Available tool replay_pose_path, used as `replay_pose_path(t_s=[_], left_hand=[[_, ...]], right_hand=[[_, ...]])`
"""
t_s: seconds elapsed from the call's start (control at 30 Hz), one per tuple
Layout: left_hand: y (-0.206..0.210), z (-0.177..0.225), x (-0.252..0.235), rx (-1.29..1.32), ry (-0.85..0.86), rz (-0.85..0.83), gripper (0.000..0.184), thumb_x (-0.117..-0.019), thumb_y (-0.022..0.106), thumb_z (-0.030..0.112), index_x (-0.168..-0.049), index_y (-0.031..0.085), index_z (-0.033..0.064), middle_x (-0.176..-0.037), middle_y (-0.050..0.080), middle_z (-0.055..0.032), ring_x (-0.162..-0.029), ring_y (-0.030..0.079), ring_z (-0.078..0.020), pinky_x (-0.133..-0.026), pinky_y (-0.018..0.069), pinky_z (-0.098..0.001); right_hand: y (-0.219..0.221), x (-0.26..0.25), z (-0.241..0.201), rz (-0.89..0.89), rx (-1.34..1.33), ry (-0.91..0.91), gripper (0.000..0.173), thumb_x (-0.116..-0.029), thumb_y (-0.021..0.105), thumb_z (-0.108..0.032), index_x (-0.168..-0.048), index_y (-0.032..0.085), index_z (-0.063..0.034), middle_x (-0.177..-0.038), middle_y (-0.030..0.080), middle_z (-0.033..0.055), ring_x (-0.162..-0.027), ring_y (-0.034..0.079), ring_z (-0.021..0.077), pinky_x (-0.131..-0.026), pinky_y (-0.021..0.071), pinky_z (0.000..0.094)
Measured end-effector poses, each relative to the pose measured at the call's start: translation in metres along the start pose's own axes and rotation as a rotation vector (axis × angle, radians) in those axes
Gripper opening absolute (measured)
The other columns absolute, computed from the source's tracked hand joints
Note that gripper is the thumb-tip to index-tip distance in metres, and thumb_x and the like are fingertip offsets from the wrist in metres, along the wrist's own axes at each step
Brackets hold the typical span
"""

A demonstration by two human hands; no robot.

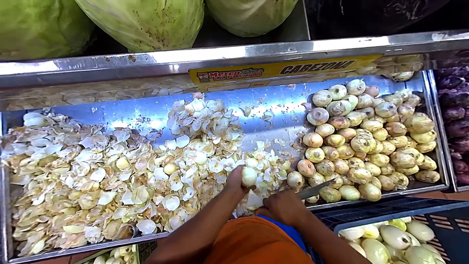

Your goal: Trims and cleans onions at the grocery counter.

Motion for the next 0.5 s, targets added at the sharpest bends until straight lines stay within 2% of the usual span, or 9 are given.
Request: replay_pose_path(t_s=[0.03,0.1,0.17,0.2,0.23,0.33,0.4,0.47,0.5], left_hand=[[0.0,0.008,0.0,-0.024,-0.031,-0.038,0.053,-0.0994,0.056,0.046,-0.138,0.051,0.0088,-0.123,0.06,-0.0217,-0.098,0.066,-0.0348,-0.077,0.0576,-0.0482],[0.001,0.022,0.003,-0.106,-0.051,-0.104,0.059,-0.0988,0.053,0.052,-0.139,0.052,0.0096,-0.127,0.06,-0.0228,-0.101,0.067,-0.0366,-0.08,0.0581,-0.0498],[0.002,0.031,0.011,-0.167,-0.024,-0.153,0.063,-0.0995,0.052,0.057,-0.141,0.052,0.0093,-0.13,0.06,-0.0231,-0.107,0.066,-0.0383,-0.085,0.0572,-0.053],[0.002,0.034,0.014,-0.195,-0.007,-0.177,0.065,-0.0999,0.05,0.059,-0.142,0.051,0.0091,-0.132,0.06,-0.0231,-0.109,0.065,-0.0388,-0.087,0.0571,-0.0541],[0.003,0.036,0.018,-0.222,0.009,-0.2,0.066,-0.1005,0.049,0.06,-0.142,0.051,0.0084,-0.132,0.06,-0.0233,-0.11,0.065,-0.0389,-0.087,0.0573,-0.0542],[0.004,0.04,0.025,-0.271,0.048,-0.24,0.064,-0.1019,0.05,0.057,-0.141,0.052,0.0069,-0.13,0.062,-0.023,-0.108,0.068,-0.038,-0.087,0.0589,-0.0532],[0.004,0.043,0.028,-0.255,0.069,-0.268,0.057,-0.1022,0.054,0.05,-0.14,0.054,0.0073,-0.13,0.063,-0.0219,-0.109,0.068,-0.0375,-0.088,0.0589,-0.0536],[0.002,0.045,0.03,-0.24,0.092,-0.29,0.051,-0.1016,0.059,0.043,-0.138,0.055,0.0089,-0.131,0.062,-0.0204,-0.111,0.067,-0.0365,-0.089,0.0583,-0.0533],[0.001,0.047,0.032,-0.241,0.108,-0.292,0.048,-0.1013,0.061,0.04,-0.137,0.056,0.0091,-0.13,0.062,-0.0202,-0.11,0.067,-0.0359,-0.088,0.0585,-0.0523]], right_hand=[[0.003,-0.001,0.004,-0.032,-0.029,0.047,0.08,-0.1002,0.027,-0.075,-0.086,0.065,-0.0054,-0.074,0.067,0.0168,-0.075,0.071,0.0385,-0.064,0.0542,0.059],[-0.003,-0.002,0.022,-0.068,-0.104,0.207,0.07,-0.1024,0.039,-0.067,-0.095,0.067,-0.0037,-0.086,0.07,0.0185,-0.087,0.072,0.0402,-0.073,0.0549,0.0609],[-0.016,-0.001,0.039,-0.083,-0.169,0.32,0.055,-0.1025,0.05,-0.059,-0.105,0.069,-0.0068,-0.098,0.072,0.016,-0.096,0.071,0.0372,-0.081,0.0552,0.0601],[-0.022,0.001,0.045,-0.083,-0.198,0.338,0.054,-0.1016,0.052,-0.059,-0.11,0.069,-0.0089,-0.102,0.072,0.0142,-0.099,0.071,0.035,-0.083,0.0553,0.059],[-0.028,0.002,0.048,-0.072,-0.222,0.34,0.055,-0.1013,0.051,-0.061,-0.114,0.07,-0.0109,-0.105,0.072,0.0124,-0.101,0.071,0.0329,-0.085,0.0558,0.0578],[-0.045,0.005,0.054,-0.027,-0.267,0.324,0.055,-0.1083,0.034,-0.056,-0.123,0.068,-0.0157,-0.107,0.072,0.0094,-0.102,0.071,0.029,-0.087,0.0564,0.0549],[-0.056,0.004,0.059,0.043,-0.269,0.372,0.056,-0.1093,0.029,-0.054,-0.11,0.069,-0.0145,-0.093,0.07,0.0089,-0.091,0.07,0.0291,-0.078,0.0561,0.054],[-0.064,0.002,0.062,0.107,-0.191,0.465,0.061,-0.1056,0.036,-0.061,-0.091,0.067,-0.0105,-0.078,0.066,0.0108,-0.079,0.069,0.032,-0.068,0.0542,0.0545],[-0.068,0.002,0.062,0.127,-0.142,0.493,0.064,-0.1014,0.042,-0.067,-0.087,0.067,-0.0098,-0.074,0.066,0.0111,-0.077,0.07,0.0326,-0.065,0.0542,0.055]])
Point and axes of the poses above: each hand's wrist, its own x-axis away from the middle knuckle, its own y-axis out of the palm, z = x × y, the point moved 8 cm from there along -x, towards the middle knuckle
